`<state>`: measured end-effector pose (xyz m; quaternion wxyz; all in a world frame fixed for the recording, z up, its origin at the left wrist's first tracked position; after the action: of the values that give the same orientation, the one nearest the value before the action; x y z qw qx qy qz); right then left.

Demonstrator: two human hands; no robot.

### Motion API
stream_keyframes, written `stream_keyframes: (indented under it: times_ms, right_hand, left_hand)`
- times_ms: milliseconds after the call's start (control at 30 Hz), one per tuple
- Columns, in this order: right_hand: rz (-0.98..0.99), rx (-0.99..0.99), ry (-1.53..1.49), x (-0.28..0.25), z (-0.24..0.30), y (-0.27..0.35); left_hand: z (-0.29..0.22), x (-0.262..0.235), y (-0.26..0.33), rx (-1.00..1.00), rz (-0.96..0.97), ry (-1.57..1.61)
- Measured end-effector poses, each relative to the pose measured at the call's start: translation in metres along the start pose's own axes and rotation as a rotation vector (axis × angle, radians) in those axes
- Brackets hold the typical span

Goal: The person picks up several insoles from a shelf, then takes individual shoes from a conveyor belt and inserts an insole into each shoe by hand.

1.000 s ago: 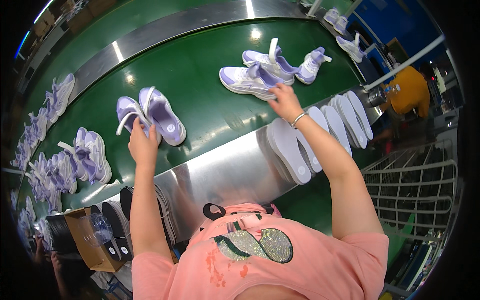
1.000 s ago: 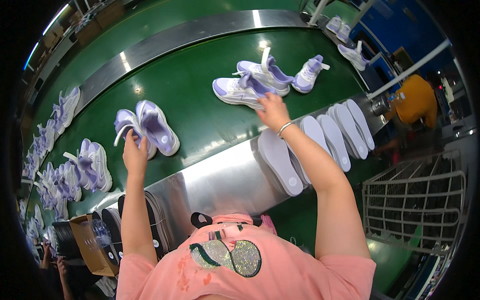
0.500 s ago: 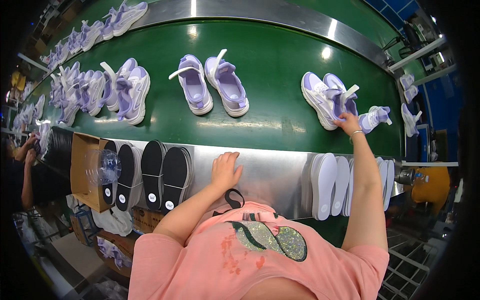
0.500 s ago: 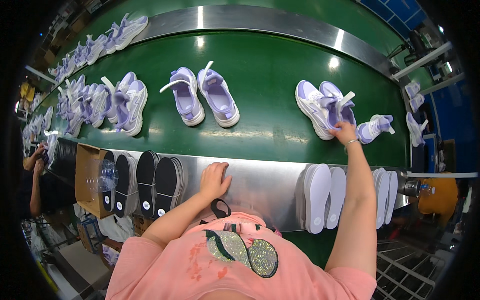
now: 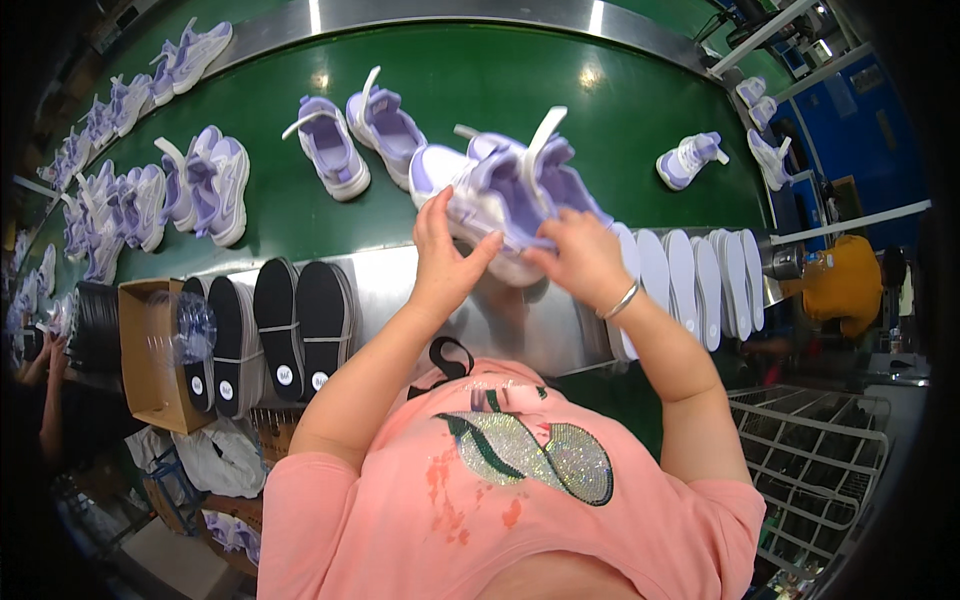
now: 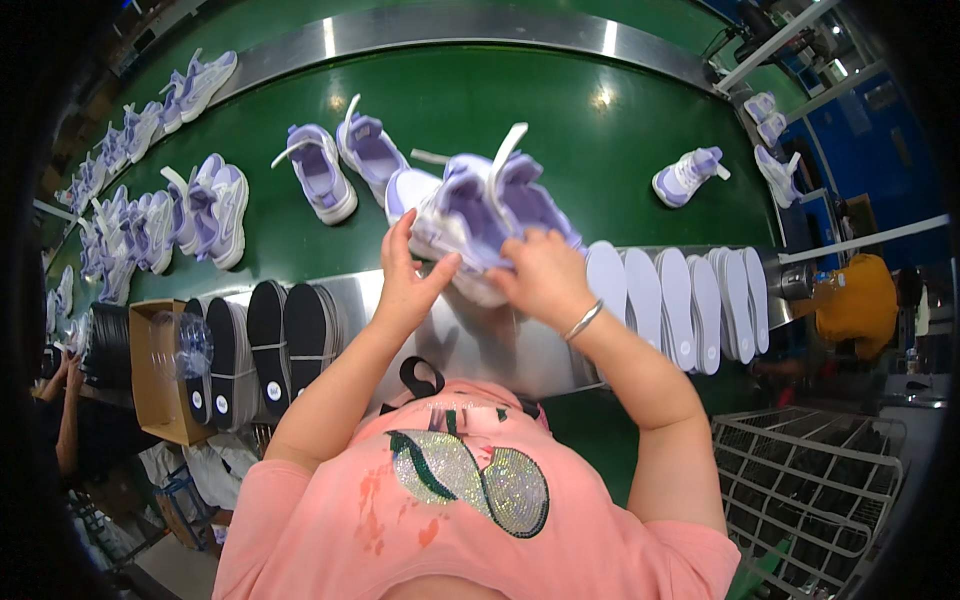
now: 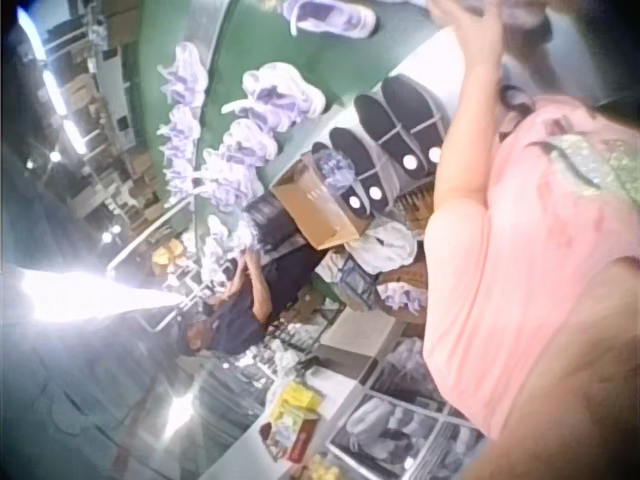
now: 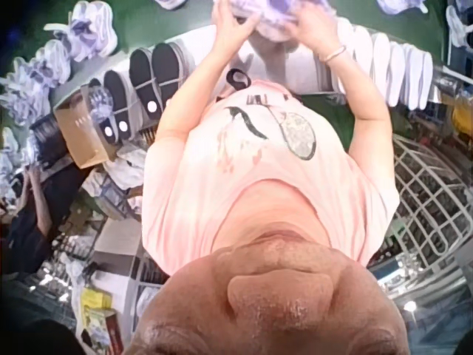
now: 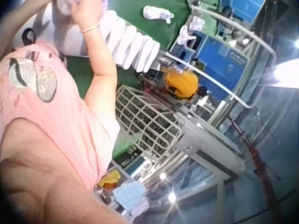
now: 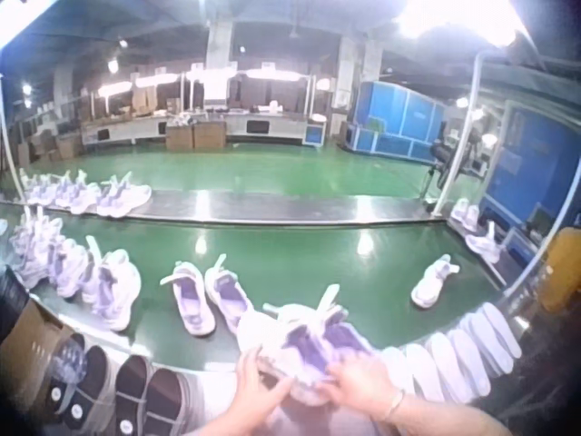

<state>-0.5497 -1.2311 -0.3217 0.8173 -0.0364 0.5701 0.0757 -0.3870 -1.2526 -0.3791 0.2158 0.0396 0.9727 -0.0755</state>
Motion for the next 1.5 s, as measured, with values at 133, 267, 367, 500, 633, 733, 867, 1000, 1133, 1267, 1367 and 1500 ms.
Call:
stream_keyframes:
  times_ms: [133,267,367,500,633,733,867,1000,1133,1267,1367,1500]
  right_hand:
    - [0.246,0.070,-0.008,0.053,0.025,0.067]
    - [0.227,0.083,-0.108,0.071,0.029,0.105]
    - [0.189,0.087,-0.203,0.042,0.023,0.107]
    - [-0.196,0.248,-0.249,0.009,-0.047,0.105]
    - [-0.127,0.492,0.084,0.037,-0.132,0.115]
    - [-0.092,0.576,0.125,0.045,-0.145,0.113]
    - [-0.048,0.697,0.037,0.042,-0.152,0.111]
    - [-0.309,0.590,-0.127,0.009,-0.151,0.112]
    - [-0.330,0.220,-0.582,-0.042,-0.053,0.099]
    - [0.154,-0.296,0.062,-0.006,0.041,0.095]
    - [0.303,-0.313,0.254,0.045,0.051,0.083]
    - [0.354,-0.068,0.196,0.100,0.040,0.050]
  left_hand:
    - [0.030,0.021,0.038,0.043,0.140,-0.229]
    - [0.007,0.016,0.049,0.175,0.148,-0.271]
    - [-0.001,0.012,0.043,0.267,0.125,-0.291]
    - [0.041,0.014,0.021,-0.159,0.131,0.073]
    - [0.051,0.020,0.007,-0.205,0.284,0.094]
    - [0.065,0.025,0.005,-0.253,0.301,0.165]
    - [0.062,0.023,0.008,-0.223,0.279,0.134]
    - [0.044,0.024,0.014,-0.220,0.252,0.080]
    - [0.039,0.029,0.024,-0.185,0.234,0.012]
    - [0.018,0.026,0.027,-0.097,0.184,-0.154]
    - [0.011,0.029,0.028,0.002,0.115,-0.217]
    - [0.010,0.031,0.030,-0.002,0.096,-0.230]
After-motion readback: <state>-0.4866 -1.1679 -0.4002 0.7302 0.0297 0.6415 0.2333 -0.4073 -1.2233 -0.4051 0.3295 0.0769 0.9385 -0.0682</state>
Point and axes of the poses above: each hand's wrist, its own y-axis away from the middle knuckle, its own x-axis out of the palm, z = x × y, the point moved 6 cm from there along -y, towards the middle knuckle, and after that the axes turned 4 degrees about -y, right-handed, at the moved point
